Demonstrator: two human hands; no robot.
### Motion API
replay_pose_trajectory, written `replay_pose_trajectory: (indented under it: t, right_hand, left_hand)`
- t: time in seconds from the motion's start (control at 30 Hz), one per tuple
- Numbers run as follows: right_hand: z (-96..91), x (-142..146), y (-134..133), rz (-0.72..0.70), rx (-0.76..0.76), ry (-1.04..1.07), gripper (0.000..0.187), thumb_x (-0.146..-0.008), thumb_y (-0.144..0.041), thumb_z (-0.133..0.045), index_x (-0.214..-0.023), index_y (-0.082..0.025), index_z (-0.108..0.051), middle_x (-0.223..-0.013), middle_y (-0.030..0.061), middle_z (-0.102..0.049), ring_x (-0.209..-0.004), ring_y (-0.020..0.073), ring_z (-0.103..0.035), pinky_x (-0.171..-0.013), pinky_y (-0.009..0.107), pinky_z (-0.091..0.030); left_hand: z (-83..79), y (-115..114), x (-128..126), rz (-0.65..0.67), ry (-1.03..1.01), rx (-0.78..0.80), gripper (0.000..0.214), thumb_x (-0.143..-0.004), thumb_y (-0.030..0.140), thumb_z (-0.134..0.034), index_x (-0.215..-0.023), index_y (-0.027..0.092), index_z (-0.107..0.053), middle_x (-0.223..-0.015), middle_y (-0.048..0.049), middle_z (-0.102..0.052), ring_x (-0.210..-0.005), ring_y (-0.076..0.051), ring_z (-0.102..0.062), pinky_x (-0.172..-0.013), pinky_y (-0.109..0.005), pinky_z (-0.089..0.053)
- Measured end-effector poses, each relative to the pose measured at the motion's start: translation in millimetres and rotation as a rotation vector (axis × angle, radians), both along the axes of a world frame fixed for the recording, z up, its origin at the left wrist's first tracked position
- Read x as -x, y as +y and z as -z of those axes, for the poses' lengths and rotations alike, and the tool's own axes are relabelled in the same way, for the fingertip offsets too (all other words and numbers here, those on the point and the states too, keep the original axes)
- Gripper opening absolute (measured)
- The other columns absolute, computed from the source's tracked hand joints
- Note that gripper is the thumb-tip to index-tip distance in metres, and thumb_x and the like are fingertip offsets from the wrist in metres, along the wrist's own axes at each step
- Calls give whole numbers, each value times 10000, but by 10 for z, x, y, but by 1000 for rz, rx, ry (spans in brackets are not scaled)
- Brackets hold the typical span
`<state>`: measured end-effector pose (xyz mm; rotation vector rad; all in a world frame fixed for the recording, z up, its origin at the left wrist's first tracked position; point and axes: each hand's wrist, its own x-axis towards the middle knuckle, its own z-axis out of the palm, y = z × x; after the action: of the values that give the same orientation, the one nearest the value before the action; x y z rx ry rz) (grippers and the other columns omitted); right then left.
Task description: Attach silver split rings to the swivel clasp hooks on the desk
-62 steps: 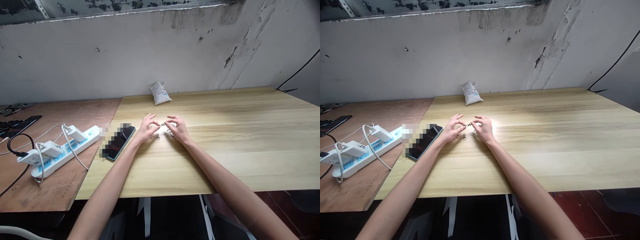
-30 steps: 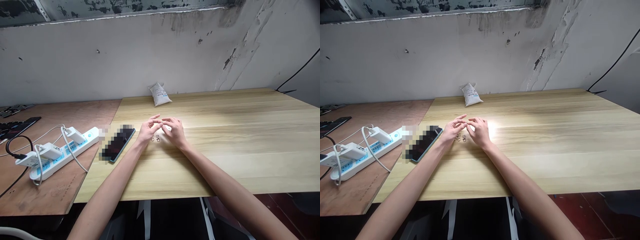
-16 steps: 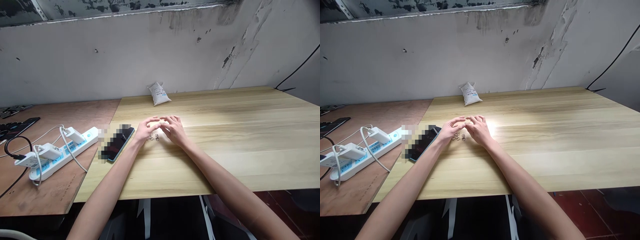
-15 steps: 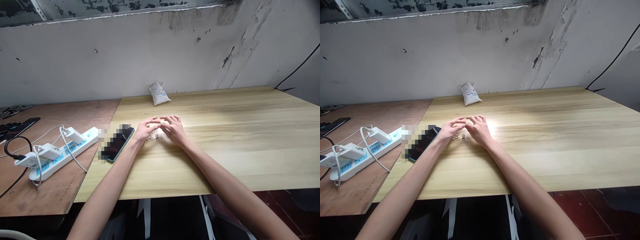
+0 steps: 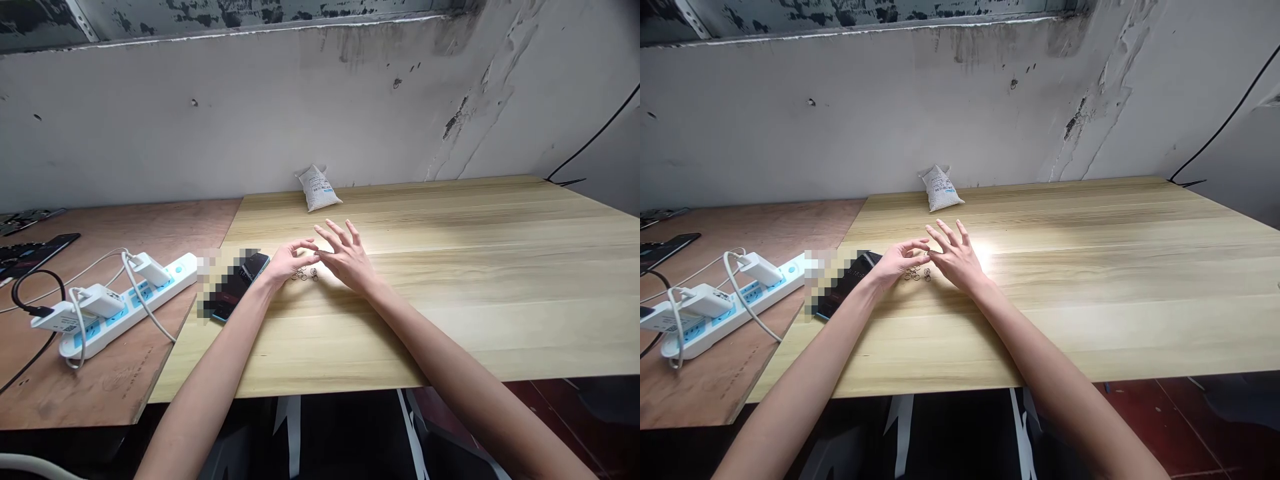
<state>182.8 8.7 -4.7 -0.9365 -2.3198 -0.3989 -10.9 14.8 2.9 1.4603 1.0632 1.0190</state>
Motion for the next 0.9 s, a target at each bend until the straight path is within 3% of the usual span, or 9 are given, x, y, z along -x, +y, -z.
replay_pose_trajectory:
  t: [0.17, 0.27, 0.37, 0.53, 0.63, 0.73, 0.83, 0.9]
  right_hand:
    - [30, -18, 34, 17, 37, 41, 192, -956, -271, -529, -941, -263, -720, -1497, 48, -463, -1450, 292, -290, -1171, 621, -183]
    - [49, -8, 54, 33, 87, 62, 226, -957, -282, -522, -895, -240, -735, -1470, 71, -493, -1440, 312, -304, -1152, 639, -194]
    - [77, 8, 72, 30, 183, 133, 231, -941, -293, -548, -830, -234, -742, -1431, 63, -535, -1443, 327, -291, -1142, 656, -189]
    - [138, -82, 138, 96, 378, 253, 151, -878, -299, -640, -792, -245, -751, -1318, 69, -622, -1386, 344, -375, -1089, 653, -280]
    - [137, -164, 164, 144, 376, 199, 138, -865, -289, -658, -780, -237, -755, -1272, 77, -646, -1362, 341, -404, -1110, 635, -253]
    - [87, -169, 99, 107, 360, 112, 163, -889, -336, -638, -816, -245, -753, -1211, 54, -680, -1289, 318, -480, -1115, 621, -249]
    - [31, -89, -114, 71, 320, 24, 230, -955, -355, -533, -980, -243, -733, -1224, 62, -679, -1211, 276, -547, -1121, 592, -261]
    - [26, -19, -317, 23, 301, -58, 317, -990, -356, -449, -1167, -214, -670, -1346, 101, -608, -1248, 264, -537, -1137, 556, -267]
  left_hand:
    - [-33, 0, 15, -95, 241, -259, 126, -728, 333, -802, -801, 236, -768, -1348, -88, -598, -1320, -306, -490, -1120, -535, -364]
    - [-43, -13, 12, -206, 576, -559, 23, -780, 259, -762, -757, 257, -755, -1354, -44, -600, -1400, -300, -381, -1192, -618, -152]
    - [-55, -37, 6, -230, 862, -766, 91, -825, 229, -713, -743, 258, -737, -1426, -10, -541, -1453, -292, -289, -1195, -640, 17]
    - [-59, -30, 112, -185, 934, -693, 54, -851, 269, -684, -887, 262, -724, -1425, -35, -535, -1412, -295, -352, -1181, -630, -130]
    - [-52, -13, 217, -179, 897, -587, 162, -869, 234, -650, -1018, 265, -704, -1318, -56, -604, -1298, -273, -469, -1109, -558, -320]
    - [-48, -11, 287, -126, 916, -540, 124, -886, 264, -625, -971, 255, -714, -1265, -66, -617, -1250, -276, -496, -1062, -528, -360]
    - [-45, -13, 310, -111, 939, -543, 128, -891, 274, -612, -965, 248, -713, -1251, -74, -611, -1247, -279, -491, -1062, -518, -346]
    - [-43, -13, 306, -113, 940, -543, 133, -892, 272, -605, -966, 243, -712, -1244, -75, -611, -1236, -279, -496, -1056, -511, -351]
